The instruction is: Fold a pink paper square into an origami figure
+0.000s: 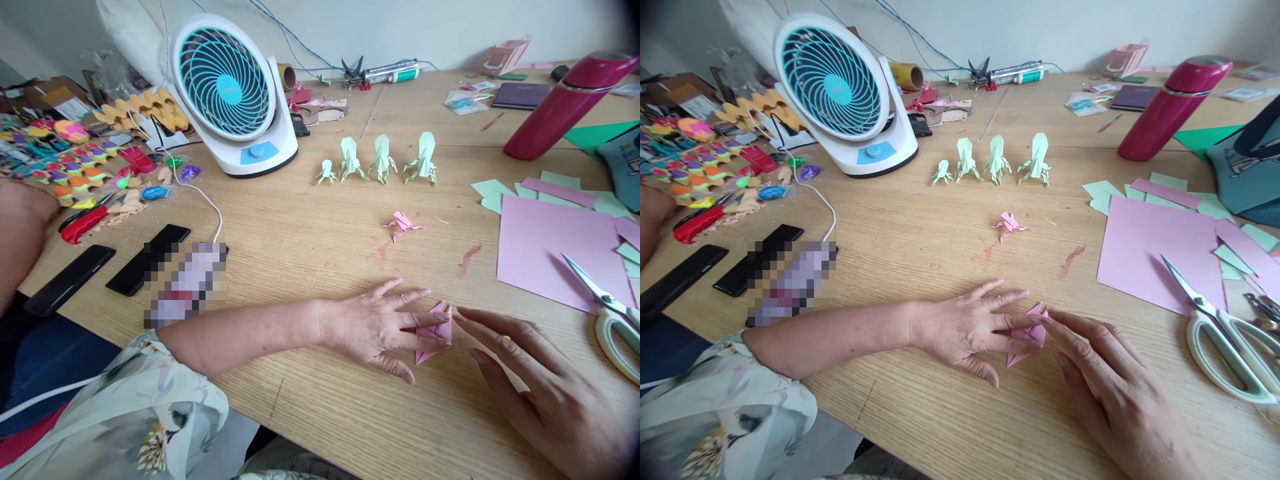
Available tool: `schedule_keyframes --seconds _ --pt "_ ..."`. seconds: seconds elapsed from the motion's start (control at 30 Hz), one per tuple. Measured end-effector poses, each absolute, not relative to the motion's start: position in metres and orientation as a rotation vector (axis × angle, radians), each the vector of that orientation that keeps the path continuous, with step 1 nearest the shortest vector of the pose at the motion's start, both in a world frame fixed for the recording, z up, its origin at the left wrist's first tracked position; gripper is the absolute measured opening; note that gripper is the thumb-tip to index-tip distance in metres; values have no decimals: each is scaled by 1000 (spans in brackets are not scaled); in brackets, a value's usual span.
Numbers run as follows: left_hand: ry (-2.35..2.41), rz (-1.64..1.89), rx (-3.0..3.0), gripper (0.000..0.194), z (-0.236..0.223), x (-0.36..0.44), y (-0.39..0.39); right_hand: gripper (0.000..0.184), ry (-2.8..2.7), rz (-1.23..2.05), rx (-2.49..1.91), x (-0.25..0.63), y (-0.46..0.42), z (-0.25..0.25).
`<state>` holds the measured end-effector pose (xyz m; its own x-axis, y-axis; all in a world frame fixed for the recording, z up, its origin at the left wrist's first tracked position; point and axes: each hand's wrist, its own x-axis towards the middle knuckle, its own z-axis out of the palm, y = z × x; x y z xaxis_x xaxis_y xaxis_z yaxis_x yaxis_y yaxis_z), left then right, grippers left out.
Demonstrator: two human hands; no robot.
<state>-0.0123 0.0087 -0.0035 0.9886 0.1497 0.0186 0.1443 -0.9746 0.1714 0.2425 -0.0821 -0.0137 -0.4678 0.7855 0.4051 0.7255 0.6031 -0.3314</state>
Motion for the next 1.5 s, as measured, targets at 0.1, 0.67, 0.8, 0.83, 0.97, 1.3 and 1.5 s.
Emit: schedule_keyframes --seconds 0.1,0.67,0.8,0.83,0.97,1.3,1.5 --pt "158 202 2935 60 -7 -14 11 47 -2331 175 -1193 240 -77 -17" --pt "222 604 2788 37 -19 -13 14 41 -2318 315 -1291 235 -77 -15" --pt "193 569 2736 24 -16 -13 15 43 -2322 357 -1301 233 -75 -13" --pt "183 570 2712 22 -15 -13 16 44 -2326 367 -1299 232 -75 -13" --pt "213 561 2660 25 -10 -13 16 41 -2307 375 -1304 232 -74 -13" --pt "257 655 2706 13 -11 -11 16 32 -2289 327 -1274 230 -76 -10" --pt "239 741 2804 12 -10 -8 14 31 -2314 239 -1261 228 -75 -7"
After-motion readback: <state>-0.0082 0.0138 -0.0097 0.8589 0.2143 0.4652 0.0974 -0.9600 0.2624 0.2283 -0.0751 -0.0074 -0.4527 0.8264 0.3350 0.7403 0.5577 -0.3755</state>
